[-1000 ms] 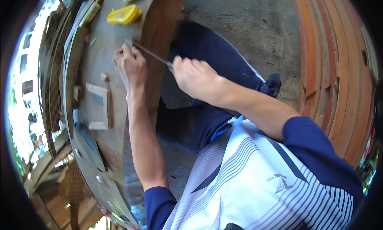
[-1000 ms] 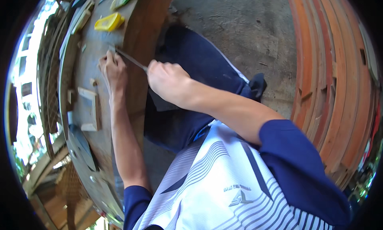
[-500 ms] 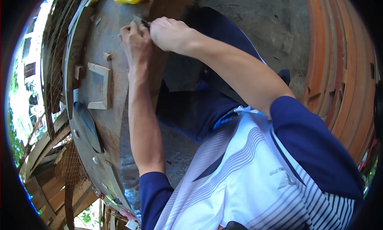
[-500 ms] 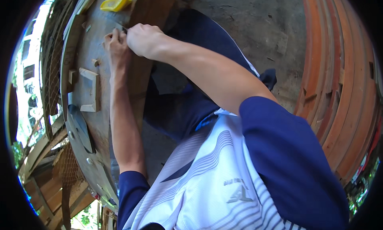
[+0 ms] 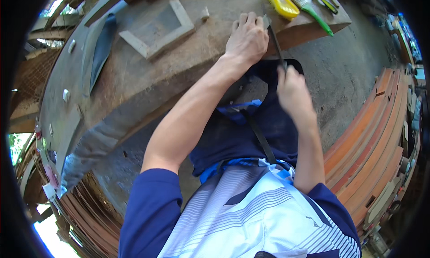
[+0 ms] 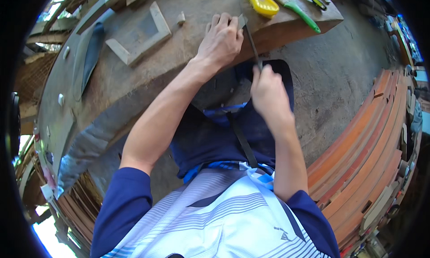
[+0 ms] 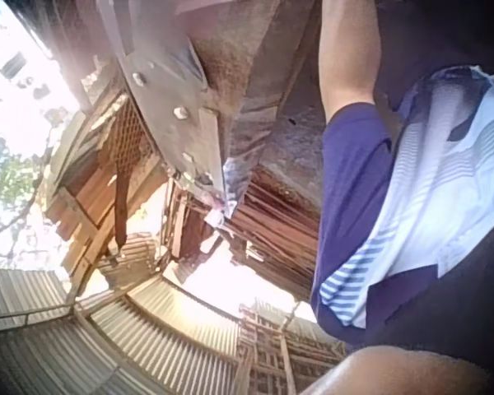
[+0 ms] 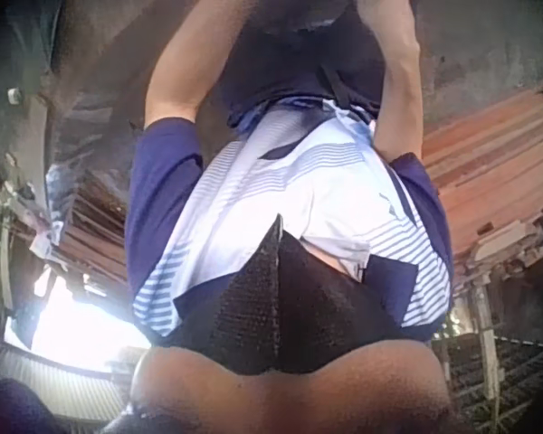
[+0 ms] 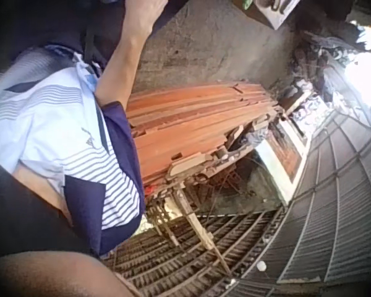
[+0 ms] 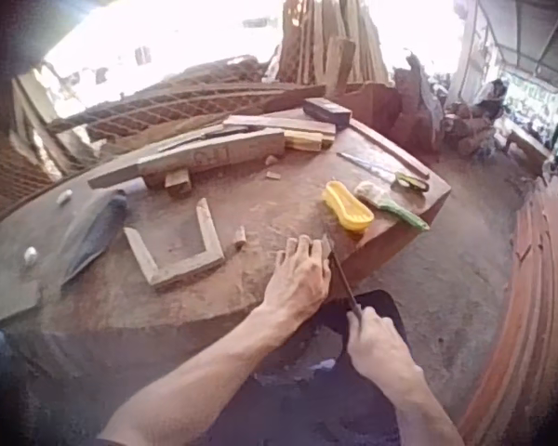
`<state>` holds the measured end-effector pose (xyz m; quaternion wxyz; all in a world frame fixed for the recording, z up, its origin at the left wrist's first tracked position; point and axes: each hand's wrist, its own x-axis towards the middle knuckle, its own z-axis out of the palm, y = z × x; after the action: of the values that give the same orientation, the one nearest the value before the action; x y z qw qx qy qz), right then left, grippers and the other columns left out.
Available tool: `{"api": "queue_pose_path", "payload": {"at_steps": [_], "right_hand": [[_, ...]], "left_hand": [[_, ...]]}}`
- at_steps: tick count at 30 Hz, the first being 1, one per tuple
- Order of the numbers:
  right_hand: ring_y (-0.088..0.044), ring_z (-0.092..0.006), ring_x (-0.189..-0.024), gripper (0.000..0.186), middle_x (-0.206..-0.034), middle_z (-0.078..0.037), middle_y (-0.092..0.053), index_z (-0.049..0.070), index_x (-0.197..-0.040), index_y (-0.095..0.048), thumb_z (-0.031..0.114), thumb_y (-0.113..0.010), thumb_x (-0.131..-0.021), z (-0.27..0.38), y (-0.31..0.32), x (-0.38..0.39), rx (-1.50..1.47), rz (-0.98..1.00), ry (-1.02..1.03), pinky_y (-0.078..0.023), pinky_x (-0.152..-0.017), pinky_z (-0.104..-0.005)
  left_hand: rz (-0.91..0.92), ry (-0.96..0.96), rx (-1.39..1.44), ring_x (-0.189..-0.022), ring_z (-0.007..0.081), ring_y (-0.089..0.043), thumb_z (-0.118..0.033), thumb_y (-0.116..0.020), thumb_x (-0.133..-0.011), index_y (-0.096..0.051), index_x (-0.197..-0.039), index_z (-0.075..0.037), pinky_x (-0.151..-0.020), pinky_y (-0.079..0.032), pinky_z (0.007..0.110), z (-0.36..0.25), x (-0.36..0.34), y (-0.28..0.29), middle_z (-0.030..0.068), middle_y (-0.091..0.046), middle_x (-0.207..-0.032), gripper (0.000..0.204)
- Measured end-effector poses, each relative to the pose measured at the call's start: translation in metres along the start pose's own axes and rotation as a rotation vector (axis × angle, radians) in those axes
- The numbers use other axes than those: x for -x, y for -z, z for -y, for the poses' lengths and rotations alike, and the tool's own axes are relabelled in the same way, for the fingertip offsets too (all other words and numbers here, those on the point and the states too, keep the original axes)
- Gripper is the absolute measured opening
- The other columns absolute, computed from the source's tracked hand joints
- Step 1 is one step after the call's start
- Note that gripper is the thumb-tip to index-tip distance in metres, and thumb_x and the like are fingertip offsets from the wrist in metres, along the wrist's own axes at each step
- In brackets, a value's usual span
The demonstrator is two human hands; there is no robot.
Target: Shaping and refining small pieces of wood using a file and a saw.
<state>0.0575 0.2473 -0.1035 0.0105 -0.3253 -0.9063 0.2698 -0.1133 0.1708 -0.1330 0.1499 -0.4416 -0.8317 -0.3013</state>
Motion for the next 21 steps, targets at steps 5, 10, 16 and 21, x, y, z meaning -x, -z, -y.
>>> {"api": "queue_pose_path", "payload": {"at_steps": [5,10,16,21], "right_hand": [[-0.064,-0.0555,-0.108,0.045,-0.103,-0.042,-0.066,-0.011,-0.106,-0.063,0.031,-0.046,-0.109,0.020,-0.004,-0.033,0.072,-0.045,0.053,-0.051,-0.095,-0.0579],[-0.064,-0.0567,-0.101,0.035,-0.102,-0.037,-0.068,-0.010,-0.105,-0.063,0.024,-0.053,-0.104,0.006,-0.005,-0.019,-0.002,-0.099,0.226,-0.053,-0.089,-0.0590],[-0.066,-0.0570,-0.095,0.023,-0.096,-0.041,-0.066,-0.010,-0.099,-0.060,0.012,-0.052,-0.099,0.012,-0.012,0.021,0.104,-0.066,0.068,-0.055,-0.083,-0.0591],[-0.063,-0.0517,-0.109,0.033,-0.100,-0.039,-0.066,-0.012,-0.104,-0.064,0.018,-0.051,-0.101,0.026,-0.019,-0.008,-0.032,0.215,0.194,-0.051,-0.095,-0.0542]], "left_hand": [[0.046,0.004,-0.055,-0.119,0.0388,-0.057,-0.026,-0.057,-0.099,-0.065,-0.119,0.002,-0.100,-0.048,0.051,0.004,-0.002,0.001,0.0214,-0.062,-0.122,0.035],[-0.003,-0.027,-0.035,-0.121,0.0374,-0.057,-0.026,-0.056,-0.099,-0.067,-0.116,0.002,-0.101,-0.048,0.051,0.001,0.001,-0.004,0.0209,-0.063,-0.124,0.035],[-0.011,-0.051,-0.077,-0.117,0.0382,-0.060,-0.024,-0.055,-0.099,-0.067,-0.116,0.003,-0.101,-0.049,0.050,0.000,0.006,0.000,0.0221,-0.065,-0.119,0.034],[0.013,0.026,0.002,-0.116,0.0419,-0.058,-0.021,-0.057,-0.099,-0.065,-0.121,0.005,-0.104,-0.046,0.054,-0.001,-0.001,-0.001,0.0245,-0.063,-0.119,0.035]]}}
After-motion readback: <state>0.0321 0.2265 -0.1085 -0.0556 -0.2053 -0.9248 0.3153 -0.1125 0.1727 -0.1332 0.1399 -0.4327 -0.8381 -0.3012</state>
